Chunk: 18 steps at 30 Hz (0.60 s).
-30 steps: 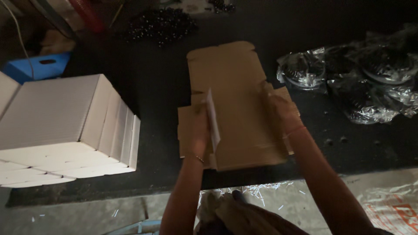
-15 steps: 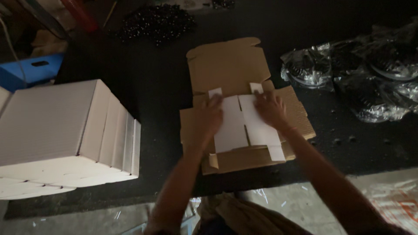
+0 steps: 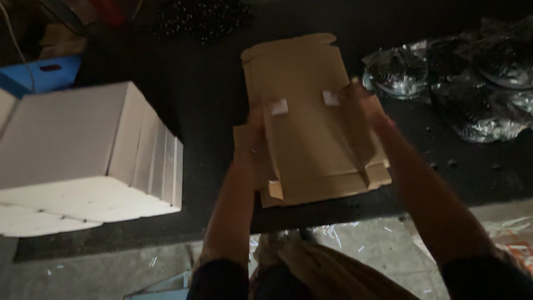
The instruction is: The person assembles flat cardboard sheets into small white boxes by folding and tucking flaps, then places a round wrapped item into each box, closes the lid, and stacks the finished boxes on the left side of the table.
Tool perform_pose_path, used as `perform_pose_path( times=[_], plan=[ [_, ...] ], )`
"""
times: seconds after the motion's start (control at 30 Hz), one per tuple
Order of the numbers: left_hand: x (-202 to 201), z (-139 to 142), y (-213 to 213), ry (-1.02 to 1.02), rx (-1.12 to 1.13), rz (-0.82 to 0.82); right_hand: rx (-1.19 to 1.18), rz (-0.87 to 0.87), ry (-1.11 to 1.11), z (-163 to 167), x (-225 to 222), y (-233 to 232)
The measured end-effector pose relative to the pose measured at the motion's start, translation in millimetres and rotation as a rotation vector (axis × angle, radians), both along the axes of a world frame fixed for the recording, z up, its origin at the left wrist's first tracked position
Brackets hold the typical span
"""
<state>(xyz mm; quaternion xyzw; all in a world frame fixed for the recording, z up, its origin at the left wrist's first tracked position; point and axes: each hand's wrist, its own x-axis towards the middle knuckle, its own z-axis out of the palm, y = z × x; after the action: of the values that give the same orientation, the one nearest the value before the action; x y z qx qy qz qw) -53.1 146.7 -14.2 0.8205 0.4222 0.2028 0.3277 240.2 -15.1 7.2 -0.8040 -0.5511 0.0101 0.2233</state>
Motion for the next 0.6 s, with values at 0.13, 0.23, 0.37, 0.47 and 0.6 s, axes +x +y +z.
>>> perform_pose_path(
  times=[0.13,0.23,0.37,0.47,0.6],
  plan=[
    [-22,-17,-8,-0.446,-0.165,0.096,0.274,-0.149,0.666,13,-6,-39],
    [-58,-34,-50,-0.815,-0.053,0.290,0.435,-0.343,0.911,3,-29,-114],
    [-115,-61,-184,-0.887,0.038,0.568,0.655,-0.353,0.932,-29,-86,-207],
    [-122,-56,-259,-0.447,0.308,0.053,0.762,0.152,0.979,-44,-142,-231],
    [-89,-28,-292,-0.264,0.249,-0.108,0.265,0.211,0.102,-17,-174,-235]
  ],
)
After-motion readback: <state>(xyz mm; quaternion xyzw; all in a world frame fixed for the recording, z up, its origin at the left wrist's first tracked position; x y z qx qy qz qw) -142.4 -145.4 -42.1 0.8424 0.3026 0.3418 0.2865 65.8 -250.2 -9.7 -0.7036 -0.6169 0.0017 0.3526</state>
